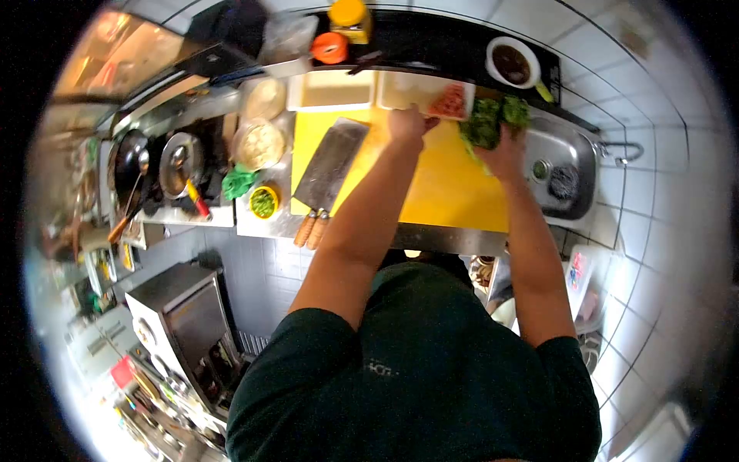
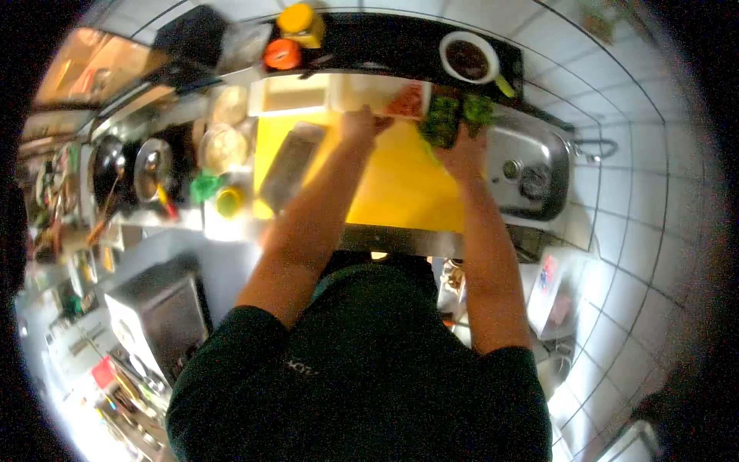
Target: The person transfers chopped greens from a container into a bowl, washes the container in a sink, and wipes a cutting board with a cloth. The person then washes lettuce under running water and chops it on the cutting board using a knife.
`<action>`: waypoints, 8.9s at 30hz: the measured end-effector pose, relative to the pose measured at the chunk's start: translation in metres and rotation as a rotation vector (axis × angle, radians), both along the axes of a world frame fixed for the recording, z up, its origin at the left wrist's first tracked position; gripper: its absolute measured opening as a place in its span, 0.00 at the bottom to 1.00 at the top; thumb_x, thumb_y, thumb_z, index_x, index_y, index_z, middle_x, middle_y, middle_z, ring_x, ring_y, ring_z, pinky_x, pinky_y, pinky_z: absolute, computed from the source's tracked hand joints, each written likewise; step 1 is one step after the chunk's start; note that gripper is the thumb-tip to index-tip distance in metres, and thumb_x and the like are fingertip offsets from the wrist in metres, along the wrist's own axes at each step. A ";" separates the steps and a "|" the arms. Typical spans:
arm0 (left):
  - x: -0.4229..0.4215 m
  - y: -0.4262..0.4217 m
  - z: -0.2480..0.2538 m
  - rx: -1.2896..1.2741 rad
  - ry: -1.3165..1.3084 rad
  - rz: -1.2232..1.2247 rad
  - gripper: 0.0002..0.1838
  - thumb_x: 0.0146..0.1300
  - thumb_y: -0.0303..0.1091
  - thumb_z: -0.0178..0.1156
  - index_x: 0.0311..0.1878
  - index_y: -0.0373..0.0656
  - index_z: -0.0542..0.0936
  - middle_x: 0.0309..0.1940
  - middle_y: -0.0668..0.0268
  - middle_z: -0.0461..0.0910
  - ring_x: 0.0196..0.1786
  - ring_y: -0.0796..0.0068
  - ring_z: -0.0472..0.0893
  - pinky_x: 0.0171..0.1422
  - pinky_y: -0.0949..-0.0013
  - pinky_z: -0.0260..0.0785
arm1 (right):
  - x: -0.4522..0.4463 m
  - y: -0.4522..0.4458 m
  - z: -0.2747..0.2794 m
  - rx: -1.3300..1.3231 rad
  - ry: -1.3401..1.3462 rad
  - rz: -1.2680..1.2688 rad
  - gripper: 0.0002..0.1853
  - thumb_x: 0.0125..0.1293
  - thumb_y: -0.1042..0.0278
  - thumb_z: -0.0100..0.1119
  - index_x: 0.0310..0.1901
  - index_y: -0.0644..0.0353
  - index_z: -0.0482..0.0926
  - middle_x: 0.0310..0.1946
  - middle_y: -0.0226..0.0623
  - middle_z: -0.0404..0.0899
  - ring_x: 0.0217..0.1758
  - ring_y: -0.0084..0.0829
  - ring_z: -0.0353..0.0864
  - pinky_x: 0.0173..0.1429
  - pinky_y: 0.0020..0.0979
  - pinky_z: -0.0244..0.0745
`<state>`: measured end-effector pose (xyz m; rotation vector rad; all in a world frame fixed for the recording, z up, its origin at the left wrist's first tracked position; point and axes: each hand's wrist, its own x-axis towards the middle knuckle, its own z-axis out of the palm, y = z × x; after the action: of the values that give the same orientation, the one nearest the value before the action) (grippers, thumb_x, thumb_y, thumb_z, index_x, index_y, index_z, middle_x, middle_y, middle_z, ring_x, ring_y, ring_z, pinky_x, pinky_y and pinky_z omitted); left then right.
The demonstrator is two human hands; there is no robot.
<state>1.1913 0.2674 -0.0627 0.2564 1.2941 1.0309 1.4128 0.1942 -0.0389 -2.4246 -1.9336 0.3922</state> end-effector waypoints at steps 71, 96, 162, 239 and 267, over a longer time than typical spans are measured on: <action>-0.236 -0.273 -0.004 0.689 1.883 -0.797 0.34 0.64 0.41 0.61 0.70 0.36 0.66 0.50 0.47 0.76 0.52 0.45 0.77 0.57 0.48 0.73 | -0.053 -0.068 0.021 -0.022 -0.021 0.370 0.60 0.45 0.31 0.76 0.77 0.49 0.60 0.80 0.58 0.40 0.81 0.65 0.43 0.77 0.67 0.48; -0.171 -0.263 0.009 0.355 0.869 -0.668 0.23 0.64 0.29 0.63 0.62 0.34 0.74 0.37 0.53 0.82 0.40 0.62 0.83 0.49 0.62 0.76 | 0.013 -0.029 0.005 -0.072 0.622 -0.103 0.51 0.60 0.33 0.66 0.78 0.52 0.58 0.78 0.53 0.52 0.80 0.52 0.54 0.81 0.49 0.52; -0.142 -0.217 0.040 0.475 1.524 -0.989 0.43 0.62 0.25 0.51 0.81 0.58 0.53 0.31 0.54 0.82 0.31 0.52 0.84 0.33 0.50 0.77 | 0.002 -0.029 0.011 0.469 -0.034 0.263 0.42 0.62 0.44 0.69 0.72 0.57 0.68 0.74 0.49 0.60 0.74 0.55 0.63 0.76 0.56 0.59; -0.085 -0.169 0.063 0.630 1.487 -1.216 0.48 0.62 0.25 0.53 0.83 0.61 0.45 0.35 0.51 0.82 0.34 0.50 0.85 0.40 0.50 0.78 | -0.051 -0.070 -0.009 0.289 0.177 0.725 0.12 0.58 0.74 0.58 0.46 0.59 0.77 0.45 0.43 0.77 0.53 0.49 0.76 0.61 0.44 0.74; -0.071 -0.170 0.078 0.553 1.409 -1.253 0.48 0.61 0.25 0.54 0.83 0.60 0.46 0.33 0.51 0.81 0.34 0.49 0.85 0.40 0.50 0.79 | -0.049 -0.046 -0.005 0.056 -0.032 0.925 0.08 0.58 0.70 0.57 0.39 0.58 0.82 0.40 0.38 0.80 0.50 0.43 0.81 0.57 0.42 0.78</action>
<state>1.1206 0.0971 0.0152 2.1759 1.5031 -0.0947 1.3634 0.1484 -0.0436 -1.3505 -2.9058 0.2801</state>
